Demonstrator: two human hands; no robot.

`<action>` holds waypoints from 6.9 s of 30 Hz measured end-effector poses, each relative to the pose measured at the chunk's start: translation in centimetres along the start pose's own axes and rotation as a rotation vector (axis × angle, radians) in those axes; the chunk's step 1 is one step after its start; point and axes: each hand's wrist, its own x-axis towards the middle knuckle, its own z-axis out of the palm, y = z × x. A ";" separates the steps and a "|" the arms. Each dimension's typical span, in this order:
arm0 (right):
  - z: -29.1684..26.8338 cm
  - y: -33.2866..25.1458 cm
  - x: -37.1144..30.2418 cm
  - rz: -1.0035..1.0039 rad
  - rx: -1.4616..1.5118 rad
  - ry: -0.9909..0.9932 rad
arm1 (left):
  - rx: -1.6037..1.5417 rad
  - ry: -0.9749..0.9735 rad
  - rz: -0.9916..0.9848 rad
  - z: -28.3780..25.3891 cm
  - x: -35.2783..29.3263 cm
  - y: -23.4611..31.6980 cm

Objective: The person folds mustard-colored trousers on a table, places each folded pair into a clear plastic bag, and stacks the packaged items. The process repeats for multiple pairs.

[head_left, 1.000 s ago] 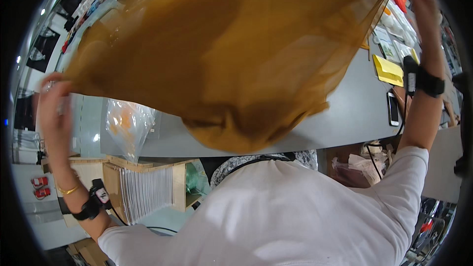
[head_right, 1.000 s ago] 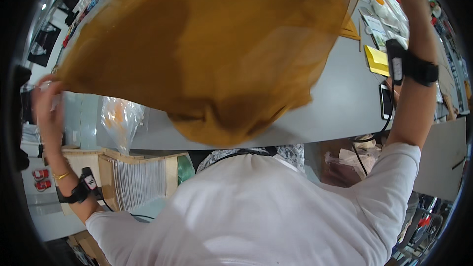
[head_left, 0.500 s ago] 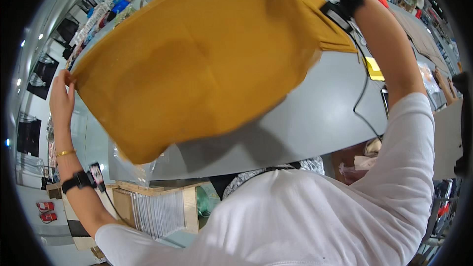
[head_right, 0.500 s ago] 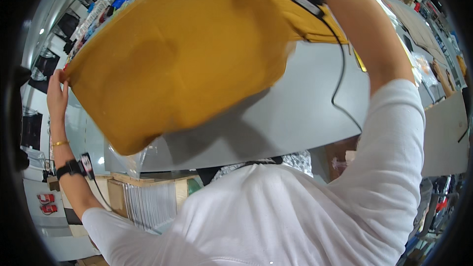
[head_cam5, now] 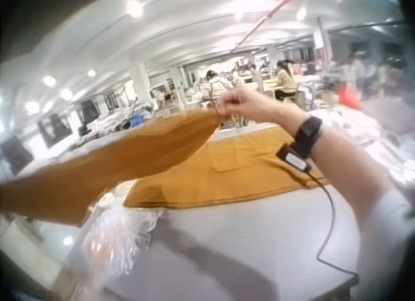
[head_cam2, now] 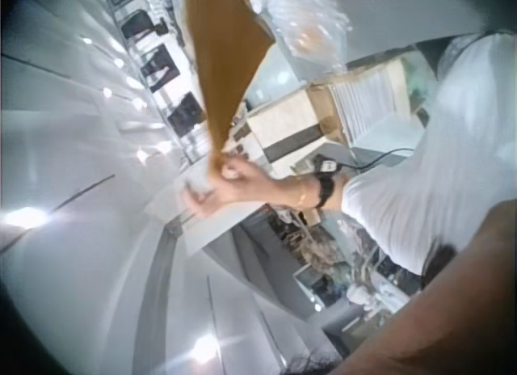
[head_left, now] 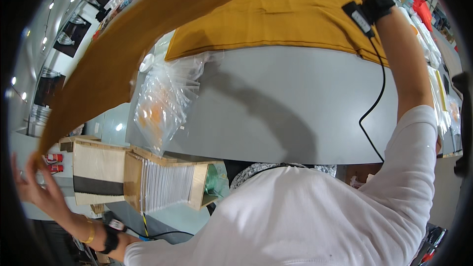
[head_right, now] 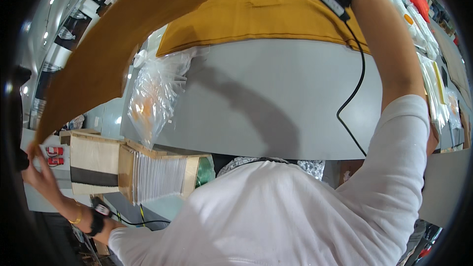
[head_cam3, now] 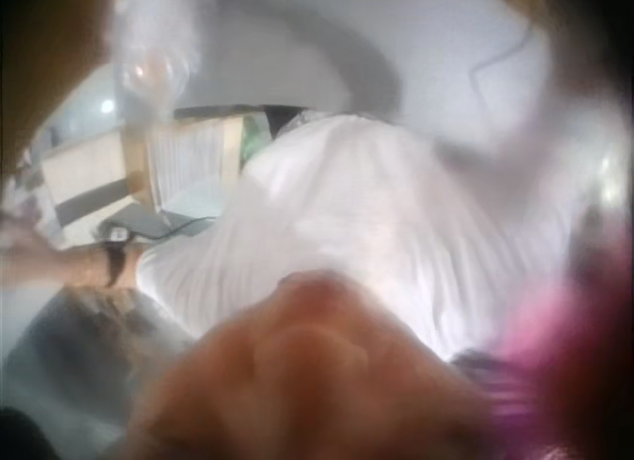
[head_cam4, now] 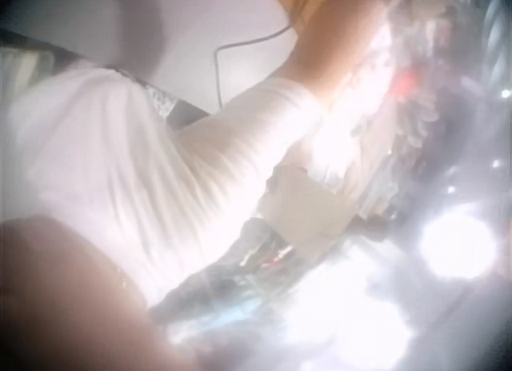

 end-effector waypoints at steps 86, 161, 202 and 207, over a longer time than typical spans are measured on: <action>12.5 -14.6 -45.0 0.731 -0.437 0.102 | -1.199 -0.654 -0.370 25.2 -20.4 25.6; 29.3 -7.5 -27.9 0.227 -0.420 -0.549 | -0.803 -0.528 -1.338 49.1 -25.9 19.0; 18.4 -10.0 -27.0 0.041 -0.121 0.137 | -0.979 -0.323 -0.204 25.5 -0.4 23.1; 22.1 -7.2 -28.3 0.340 -0.253 -0.142 | -0.646 -0.052 -0.127 30.8 3.6 23.8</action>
